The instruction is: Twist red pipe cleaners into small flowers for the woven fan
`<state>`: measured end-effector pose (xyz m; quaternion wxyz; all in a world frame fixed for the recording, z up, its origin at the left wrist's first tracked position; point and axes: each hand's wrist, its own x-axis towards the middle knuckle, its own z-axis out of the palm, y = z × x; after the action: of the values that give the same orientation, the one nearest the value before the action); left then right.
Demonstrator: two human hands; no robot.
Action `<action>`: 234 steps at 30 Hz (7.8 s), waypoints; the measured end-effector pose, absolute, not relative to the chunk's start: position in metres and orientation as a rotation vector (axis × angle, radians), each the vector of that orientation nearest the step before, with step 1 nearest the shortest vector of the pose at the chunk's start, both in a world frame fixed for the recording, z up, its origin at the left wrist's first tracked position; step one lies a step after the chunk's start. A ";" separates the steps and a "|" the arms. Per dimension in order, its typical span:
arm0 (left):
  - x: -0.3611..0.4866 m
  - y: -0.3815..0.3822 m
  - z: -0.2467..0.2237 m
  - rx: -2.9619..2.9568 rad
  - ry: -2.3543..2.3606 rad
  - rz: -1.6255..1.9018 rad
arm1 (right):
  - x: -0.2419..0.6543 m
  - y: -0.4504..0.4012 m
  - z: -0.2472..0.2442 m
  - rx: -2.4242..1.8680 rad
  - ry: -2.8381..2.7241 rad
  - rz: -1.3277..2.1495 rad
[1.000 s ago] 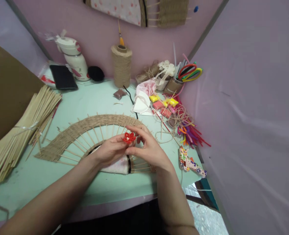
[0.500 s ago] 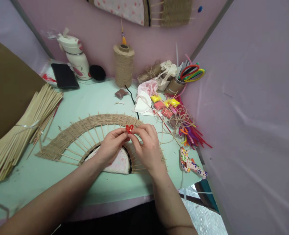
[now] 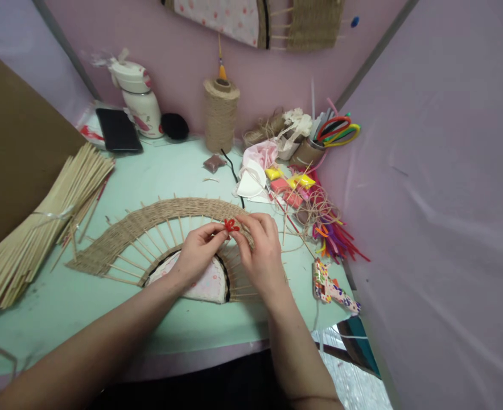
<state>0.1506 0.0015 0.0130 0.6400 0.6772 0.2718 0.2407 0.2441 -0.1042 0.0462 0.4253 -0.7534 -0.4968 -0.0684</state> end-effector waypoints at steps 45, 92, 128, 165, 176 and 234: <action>0.151 0.007 0.011 1.199 0.413 0.506 | 0.252 -0.109 0.043 -1.695 -1.239 0.209; 0.149 0.015 0.006 1.615 0.457 0.702 | 0.248 -0.096 0.058 -1.919 -1.285 0.020; 0.144 0.004 0.006 2.257 0.412 0.928 | 0.235 -0.097 0.047 -2.293 -1.434 -0.108; 0.146 0.004 0.009 2.223 0.109 0.394 | 0.248 -0.121 0.054 -2.163 -1.261 0.384; 0.145 0.003 0.018 2.145 0.087 0.403 | 0.248 -0.121 0.057 -2.121 -1.190 0.481; 0.145 0.013 0.020 1.821 0.174 0.241 | 0.251 -0.118 0.058 -2.168 -1.403 0.318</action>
<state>0.1448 0.0132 0.0198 0.6039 0.7867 0.0752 0.1039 0.2509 -0.1181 0.0577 0.2668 -0.8030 -0.5197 0.1180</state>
